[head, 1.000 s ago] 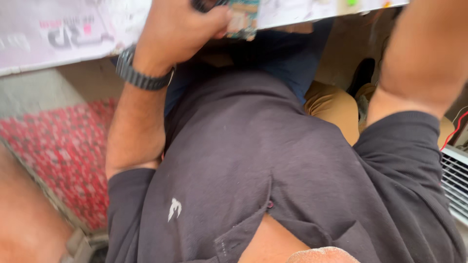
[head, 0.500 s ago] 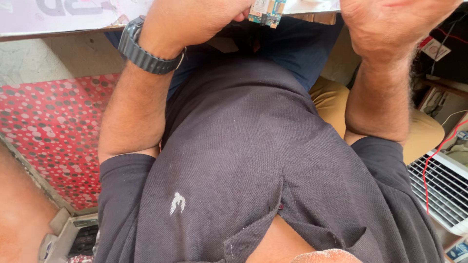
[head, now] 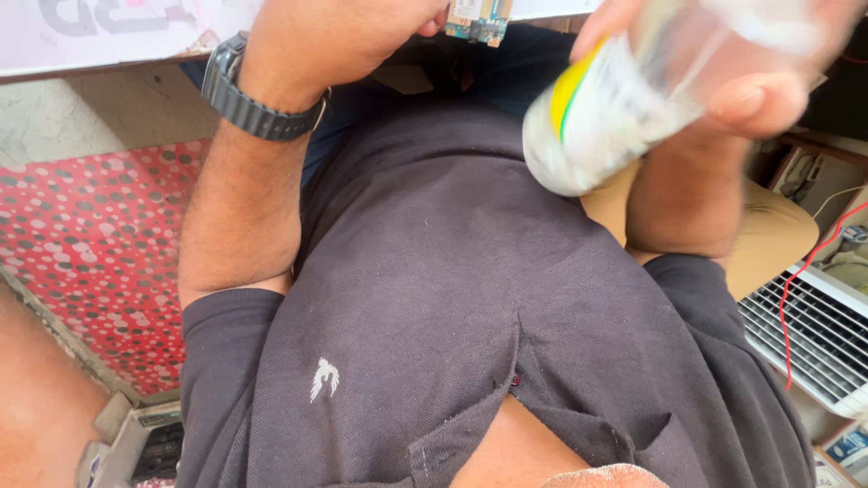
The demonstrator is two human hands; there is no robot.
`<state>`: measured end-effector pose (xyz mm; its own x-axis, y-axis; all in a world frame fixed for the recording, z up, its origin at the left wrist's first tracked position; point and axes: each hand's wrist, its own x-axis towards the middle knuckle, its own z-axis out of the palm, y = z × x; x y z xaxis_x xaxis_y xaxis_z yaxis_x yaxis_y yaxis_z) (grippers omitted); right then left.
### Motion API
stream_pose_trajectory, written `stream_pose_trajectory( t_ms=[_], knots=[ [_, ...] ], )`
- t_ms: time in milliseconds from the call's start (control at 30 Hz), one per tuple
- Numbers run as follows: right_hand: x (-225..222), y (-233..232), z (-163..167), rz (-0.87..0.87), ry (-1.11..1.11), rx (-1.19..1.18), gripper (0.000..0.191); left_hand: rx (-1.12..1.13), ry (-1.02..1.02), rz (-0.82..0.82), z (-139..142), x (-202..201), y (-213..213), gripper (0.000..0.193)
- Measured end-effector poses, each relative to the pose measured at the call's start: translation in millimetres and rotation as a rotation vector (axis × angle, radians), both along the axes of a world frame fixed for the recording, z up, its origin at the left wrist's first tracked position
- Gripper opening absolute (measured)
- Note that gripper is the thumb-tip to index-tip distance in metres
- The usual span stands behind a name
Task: The person disassembles a small electronic device, removes a circuit board, and uses a green pen-like tool to clean or adjust components on the board. They then spray the board with a liquid from a small bottle.
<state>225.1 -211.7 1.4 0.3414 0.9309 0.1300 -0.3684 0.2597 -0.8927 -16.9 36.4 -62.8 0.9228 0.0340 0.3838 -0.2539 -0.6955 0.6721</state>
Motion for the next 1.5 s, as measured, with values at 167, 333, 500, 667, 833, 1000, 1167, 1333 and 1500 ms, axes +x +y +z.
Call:
stream_pose_trajectory(
  t_ms=[167, 333, 500, 667, 833, 1000, 1167, 1333, 1500],
  knots=[
    [-24.2, 35.9, -28.4, 0.426, 0.359, 0.138, 0.07, -0.549, 0.355, 0.23, 33.9, 6.4, -5.9, 0.013],
    [-34.4, 36.9, -29.4, 0.481, 0.525, 0.294, 0.084, -0.917, 0.263, 0.157, 57.6, 17.8, -2.3, 0.015],
    [-31.2, 39.9, 6.8, 0.33, 0.176, 0.085, 0.087, -0.864, 0.241, 0.143, 62.2, 18.6, -0.5, 0.014],
    [-51.6, 7.6, 44.4, 0.008, -0.87, -0.296, 0.083, -0.507, 0.263, 0.207, 36.3, 3.7, -4.0, 0.011],
    [-63.2, 13.2, 49.6, -0.012, -1.419, -0.309, 0.074, 0.008, 0.045, 0.024, 5.8, -2.4, -0.4, 0.008],
    [-64.7, 24.7, 62.3, 0.029, -1.487, -0.281, 0.073, -0.115, 0.082, 0.043, -3.6, -1.4, -2.1, 0.012],
    [-66.9, 27.9, 69.4, 0.058, -1.551, -0.288, 0.073, -0.044, 0.048, 0.045, -2.7, -1.2, -2.1, 0.011],
    [-67.8, 31.5, 68.4, 0.108, -1.589, -0.302, 0.075, -0.022, 0.013, 0.059, 11.8, 3.0, -1.1, 0.011],
    [-59.6, 25.7, 67.5, 0.059, -1.582, -0.299, 0.077, -0.537, 0.278, 0.207, 26.2, 6.6, -7.8, 0.021]
  ],
)
